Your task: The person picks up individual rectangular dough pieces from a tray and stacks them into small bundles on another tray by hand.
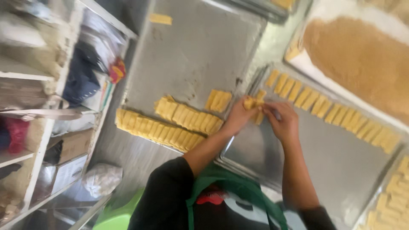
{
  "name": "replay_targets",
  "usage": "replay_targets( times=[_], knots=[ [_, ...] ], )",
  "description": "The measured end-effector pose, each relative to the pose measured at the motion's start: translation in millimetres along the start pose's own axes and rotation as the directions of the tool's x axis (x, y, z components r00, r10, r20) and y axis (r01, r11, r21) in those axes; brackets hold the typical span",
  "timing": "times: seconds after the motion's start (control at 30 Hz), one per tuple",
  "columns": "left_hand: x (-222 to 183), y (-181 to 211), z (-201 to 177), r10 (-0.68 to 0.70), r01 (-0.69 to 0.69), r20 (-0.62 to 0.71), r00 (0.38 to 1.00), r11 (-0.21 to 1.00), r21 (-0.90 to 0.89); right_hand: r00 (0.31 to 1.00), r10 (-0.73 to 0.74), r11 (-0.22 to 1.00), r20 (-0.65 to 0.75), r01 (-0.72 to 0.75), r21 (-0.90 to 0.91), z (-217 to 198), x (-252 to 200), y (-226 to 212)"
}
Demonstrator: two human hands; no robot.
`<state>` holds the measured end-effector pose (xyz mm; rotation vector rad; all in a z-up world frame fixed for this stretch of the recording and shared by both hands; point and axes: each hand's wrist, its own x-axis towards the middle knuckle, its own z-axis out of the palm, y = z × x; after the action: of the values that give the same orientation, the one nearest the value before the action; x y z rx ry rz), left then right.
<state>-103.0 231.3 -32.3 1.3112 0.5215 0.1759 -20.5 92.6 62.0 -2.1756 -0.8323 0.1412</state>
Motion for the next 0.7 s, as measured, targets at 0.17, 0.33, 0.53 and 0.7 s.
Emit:
replay_targets(
  times=[0.17,0.33,0.53,0.7],
  knots=[
    [-16,-27,2,-0.121,0.141,0.096,0.988,0.961,-0.236,0.997,0.030,0.983,-0.076,-0.043,-0.179,-2,-17,18],
    [-11,-28,17,-0.129,0.145,0.076,0.989,0.955,-0.258,0.975,-0.198,0.980,-0.099,0.195,-0.043,-5,-23,15],
    [-30,-30,44,-0.141,0.153,0.059,0.988,0.890,-0.430,0.956,-0.203,0.979,-0.211,0.203,-0.022,-21,-37,7],
    [-11,-20,35,-0.007,-0.021,-0.204,0.979,0.991,-0.132,0.986,-0.129,0.964,-0.108,0.150,0.219,-31,-40,19]
  ],
)
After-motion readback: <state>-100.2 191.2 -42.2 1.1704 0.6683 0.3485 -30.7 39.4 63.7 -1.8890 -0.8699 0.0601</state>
